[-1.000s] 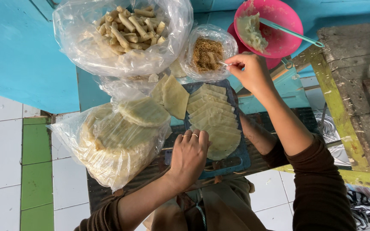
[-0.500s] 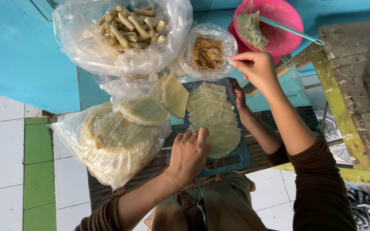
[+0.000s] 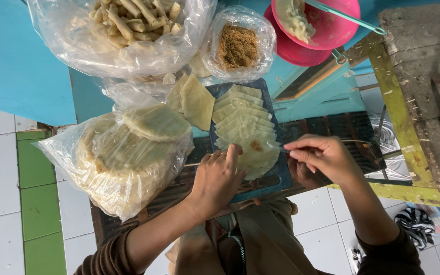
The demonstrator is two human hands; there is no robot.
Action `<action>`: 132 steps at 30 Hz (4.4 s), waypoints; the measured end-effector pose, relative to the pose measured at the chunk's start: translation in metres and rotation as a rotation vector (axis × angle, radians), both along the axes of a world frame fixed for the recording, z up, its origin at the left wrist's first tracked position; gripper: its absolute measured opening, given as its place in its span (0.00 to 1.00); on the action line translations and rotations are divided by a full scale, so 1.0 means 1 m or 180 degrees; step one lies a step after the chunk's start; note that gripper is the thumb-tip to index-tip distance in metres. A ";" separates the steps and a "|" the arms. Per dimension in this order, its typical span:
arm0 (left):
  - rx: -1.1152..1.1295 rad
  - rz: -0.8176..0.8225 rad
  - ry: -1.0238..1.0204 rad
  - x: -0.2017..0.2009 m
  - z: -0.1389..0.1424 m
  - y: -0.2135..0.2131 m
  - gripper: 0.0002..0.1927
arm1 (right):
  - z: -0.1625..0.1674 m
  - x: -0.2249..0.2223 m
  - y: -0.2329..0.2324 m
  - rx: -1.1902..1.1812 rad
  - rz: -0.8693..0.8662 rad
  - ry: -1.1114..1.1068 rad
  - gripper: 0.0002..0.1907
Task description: The person folds stuffed pastries at a work table. They take a thin dough wrapper from a stack on a cutting board, spoon brown filling onto it, fold the wrapper over into a half-moon and press the edges closed, then place the folded pastry into a plastic bag holding finished ones, repeating the cycle.
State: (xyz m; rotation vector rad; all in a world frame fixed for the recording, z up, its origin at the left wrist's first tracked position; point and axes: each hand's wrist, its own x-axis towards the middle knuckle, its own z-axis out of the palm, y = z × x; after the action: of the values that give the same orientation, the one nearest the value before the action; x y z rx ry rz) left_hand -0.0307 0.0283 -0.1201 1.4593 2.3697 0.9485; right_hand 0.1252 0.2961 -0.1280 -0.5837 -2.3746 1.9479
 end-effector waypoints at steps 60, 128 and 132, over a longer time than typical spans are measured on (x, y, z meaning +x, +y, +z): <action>0.0156 0.0096 -0.0044 0.009 0.001 -0.002 0.28 | 0.001 -0.195 0.038 0.2440 -0.0545 0.1636 0.07; -0.0209 0.0079 0.0203 0.007 0.004 -0.004 0.34 | 0.012 0.010 -0.055 0.2784 -0.0213 0.1706 0.09; -0.0219 0.0080 0.0226 0.006 0.005 -0.003 0.35 | 0.002 0.011 -0.045 0.0286 -0.0577 0.0316 0.09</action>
State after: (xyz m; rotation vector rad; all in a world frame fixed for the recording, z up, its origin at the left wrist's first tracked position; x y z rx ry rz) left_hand -0.0243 0.0249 -0.1151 1.4644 2.4504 0.8255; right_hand 0.1358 0.2514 -0.1259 -0.6555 -2.2494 1.7447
